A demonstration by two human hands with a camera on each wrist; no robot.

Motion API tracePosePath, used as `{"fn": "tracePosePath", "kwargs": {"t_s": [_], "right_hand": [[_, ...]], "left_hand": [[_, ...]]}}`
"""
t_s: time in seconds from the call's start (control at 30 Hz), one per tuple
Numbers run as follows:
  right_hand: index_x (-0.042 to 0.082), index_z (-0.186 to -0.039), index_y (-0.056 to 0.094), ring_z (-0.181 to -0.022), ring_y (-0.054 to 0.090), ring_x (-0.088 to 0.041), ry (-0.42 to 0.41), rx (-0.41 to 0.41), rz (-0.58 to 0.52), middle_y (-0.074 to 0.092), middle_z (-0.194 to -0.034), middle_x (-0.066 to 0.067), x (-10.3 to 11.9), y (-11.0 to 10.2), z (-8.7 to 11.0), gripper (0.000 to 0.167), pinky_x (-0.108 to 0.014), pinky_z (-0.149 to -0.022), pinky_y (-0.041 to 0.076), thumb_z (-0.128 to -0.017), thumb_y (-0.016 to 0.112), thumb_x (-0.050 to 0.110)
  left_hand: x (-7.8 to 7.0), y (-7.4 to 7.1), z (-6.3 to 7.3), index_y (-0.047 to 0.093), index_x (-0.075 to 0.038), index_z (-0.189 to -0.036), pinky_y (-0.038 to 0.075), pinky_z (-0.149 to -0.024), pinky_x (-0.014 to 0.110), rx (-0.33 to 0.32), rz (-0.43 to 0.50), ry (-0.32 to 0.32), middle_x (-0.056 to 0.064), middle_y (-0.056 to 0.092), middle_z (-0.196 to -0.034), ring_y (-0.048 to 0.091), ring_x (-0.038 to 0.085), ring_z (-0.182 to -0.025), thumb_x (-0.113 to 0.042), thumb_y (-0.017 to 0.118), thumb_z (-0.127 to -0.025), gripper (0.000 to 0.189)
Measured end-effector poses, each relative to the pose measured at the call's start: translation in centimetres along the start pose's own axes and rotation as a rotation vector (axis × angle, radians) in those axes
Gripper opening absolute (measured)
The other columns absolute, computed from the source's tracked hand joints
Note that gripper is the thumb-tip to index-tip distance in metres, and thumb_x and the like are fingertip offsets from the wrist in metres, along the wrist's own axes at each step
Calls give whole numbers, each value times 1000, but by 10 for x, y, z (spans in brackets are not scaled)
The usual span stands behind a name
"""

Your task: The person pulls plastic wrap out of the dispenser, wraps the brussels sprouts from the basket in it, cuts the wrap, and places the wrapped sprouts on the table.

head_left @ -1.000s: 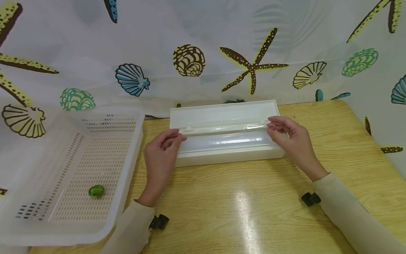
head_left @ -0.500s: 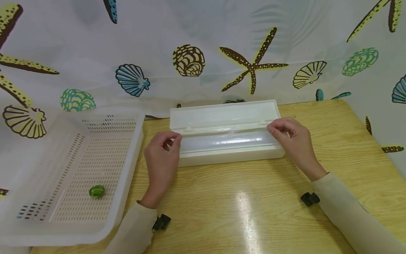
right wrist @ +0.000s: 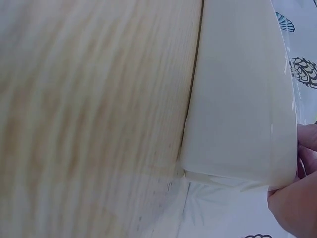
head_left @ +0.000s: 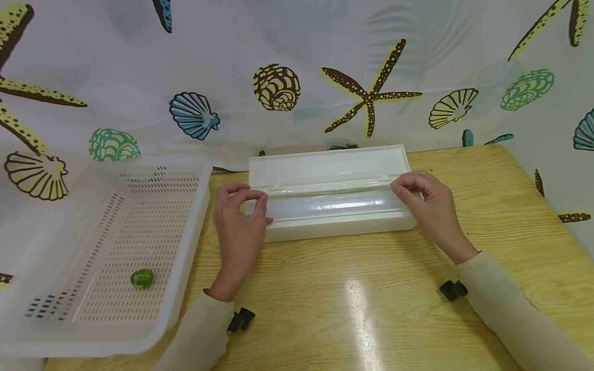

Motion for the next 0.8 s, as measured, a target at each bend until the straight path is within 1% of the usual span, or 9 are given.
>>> {"fn": "tracePosePath", "kwargs": {"t_s": [0.1, 0.13, 0.27, 0.37, 0.43, 0.53, 0.63, 0.7, 0.8], "right_hand": [[1, -110, 80, -99, 60, -13, 0, 2, -6, 69, -113, -8, 1, 0, 0, 10, -16, -84, 49, -105, 75, 8], [1, -110, 80, -98, 60, -14, -2, 1, -6, 69, -113, -8, 1, 0, 0, 10, -17, -84, 49, -105, 75, 8], [1, -111, 80, -97, 60, -14, -10, -5, -1, 70, -112, -8, 2, 0, 0, 10, -18, -83, 49, -105, 75, 7], [1, -112, 80, -96, 60, -13, -14, -14, 9, 70, -111, -8, 1, -2, 0, 10, -19, -82, 49, -105, 75, 7], [1, -112, 80, -95, 60, -13, -15, -19, 13, 71, -111, -8, 1, -2, 0, 10, -19, -81, 49, -105, 75, 7], [1, -112, 80, -95, 60, -13, -17, -22, 9, 71, -111, -8, 2, -3, 0, 10, -20, -81, 49, -105, 75, 7], [1, -112, 80, -94, 61, -14, -21, -22, 4, 71, -111, -7, 3, -3, -1, 10, -20, -81, 50, -105, 75, 7], [1, -112, 81, -94, 60, -14, -20, -20, 2, 72, -110, -7, 3, -3, -1, 11, -21, -80, 50, -106, 75, 8], [2, -112, 81, -93, 60, -14, -15, -22, 8, 73, -109, -7, 2, -3, 0, 11, -22, -79, 49, -106, 75, 8]], "left_hand": [[-2, 3, 1, 76, 11, -98, 61, -62, 20, 9, 59, 5, 16, 56, -120, 66, 26, -106, 6, 74, -101, 7], [-3, 3, 1, 76, 12, -98, 61, -63, 20, 9, 66, 5, 16, 57, -119, 67, 26, -107, 6, 74, -101, 6], [-3, 2, 2, 77, 10, -98, 59, -63, 17, -6, 24, 30, 15, 61, -114, 72, 29, -91, 6, 75, -100, 6], [-5, -1, 2, 79, 7, -96, 53, -59, 17, -27, -26, 74, 15, 66, -111, 68, 30, -73, 4, 77, -99, 5], [-7, -1, 2, 79, 6, -94, 49, -57, 20, -33, -56, 106, 16, 67, -108, 64, 30, -65, 4, 78, -98, 5], [-11, 1, 2, 79, 5, -94, 51, -59, 29, -28, -92, 142, 17, 68, -104, 63, 31, -66, 4, 78, -98, 5], [-12, 1, 1, 78, 4, -95, 58, -65, 37, -17, -131, 155, 17, 69, -103, 68, 31, -76, 1, 77, -100, 5], [-10, 0, 1, 79, 2, -98, 60, -69, 39, -12, -149, 144, 15, 71, -103, 70, 30, -83, -1, 77, -101, 5], [-2, -3, 2, 80, 0, -100, 58, -67, 34, -3, -158, 93, 12, 76, -102, 70, 26, -79, -5, 78, -102, 6]]}}
Point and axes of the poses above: each hand's wrist, its own z-axis away from the middle knuckle, its own y-axis out of the palm, x = y × z, the point moved 7 cm from there along -z, towards the middle knuckle
